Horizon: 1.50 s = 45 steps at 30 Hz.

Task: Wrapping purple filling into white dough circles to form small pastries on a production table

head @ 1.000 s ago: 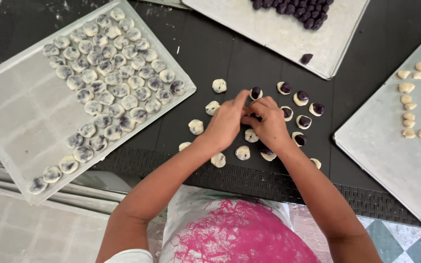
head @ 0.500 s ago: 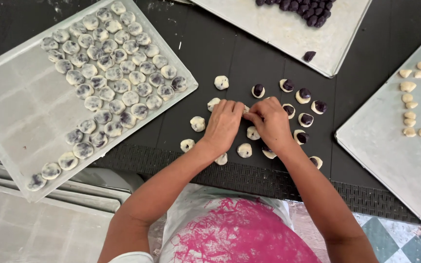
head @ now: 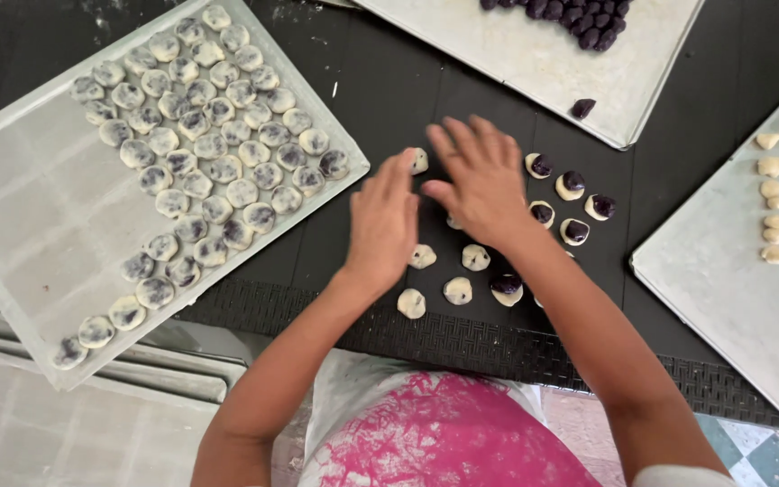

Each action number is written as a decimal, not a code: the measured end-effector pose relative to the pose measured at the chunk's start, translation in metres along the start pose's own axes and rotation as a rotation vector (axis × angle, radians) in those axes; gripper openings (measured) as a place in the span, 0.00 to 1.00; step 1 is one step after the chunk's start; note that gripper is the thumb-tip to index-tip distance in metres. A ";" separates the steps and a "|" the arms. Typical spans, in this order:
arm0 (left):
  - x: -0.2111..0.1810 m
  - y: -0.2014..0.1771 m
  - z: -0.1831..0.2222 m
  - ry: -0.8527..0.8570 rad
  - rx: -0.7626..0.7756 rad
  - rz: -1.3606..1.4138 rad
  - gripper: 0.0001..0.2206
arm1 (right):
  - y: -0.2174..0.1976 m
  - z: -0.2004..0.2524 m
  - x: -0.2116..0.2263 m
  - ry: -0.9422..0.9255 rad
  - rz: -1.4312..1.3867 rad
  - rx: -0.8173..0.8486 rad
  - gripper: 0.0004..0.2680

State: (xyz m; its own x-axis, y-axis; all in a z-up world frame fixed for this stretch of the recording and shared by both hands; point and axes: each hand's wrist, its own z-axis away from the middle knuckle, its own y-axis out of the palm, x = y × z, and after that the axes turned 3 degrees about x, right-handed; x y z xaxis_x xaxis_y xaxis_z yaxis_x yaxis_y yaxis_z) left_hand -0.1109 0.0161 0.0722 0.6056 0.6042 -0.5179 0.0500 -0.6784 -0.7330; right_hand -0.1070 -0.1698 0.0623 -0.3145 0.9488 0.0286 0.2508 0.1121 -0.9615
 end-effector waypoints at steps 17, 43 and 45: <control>0.021 0.112 -0.053 0.150 0.192 0.010 0.14 | 0.046 0.036 -0.105 0.254 -0.242 -0.120 0.06; 0.012 0.091 -0.044 0.366 0.217 -0.110 0.14 | 0.024 0.048 -0.056 0.128 -0.550 -0.093 0.10; 0.019 0.095 -0.044 0.401 0.186 -0.034 0.05 | 0.027 0.050 -0.055 0.091 -0.510 -0.151 0.07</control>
State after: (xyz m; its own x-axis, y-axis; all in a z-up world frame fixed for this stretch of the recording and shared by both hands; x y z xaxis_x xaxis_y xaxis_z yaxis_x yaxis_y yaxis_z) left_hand -0.0596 -0.0559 0.0122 0.8683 0.3898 -0.3067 -0.0461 -0.5522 -0.8324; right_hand -0.1285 -0.2337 0.0211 -0.3521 0.7840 0.5113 0.2176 0.5999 -0.7699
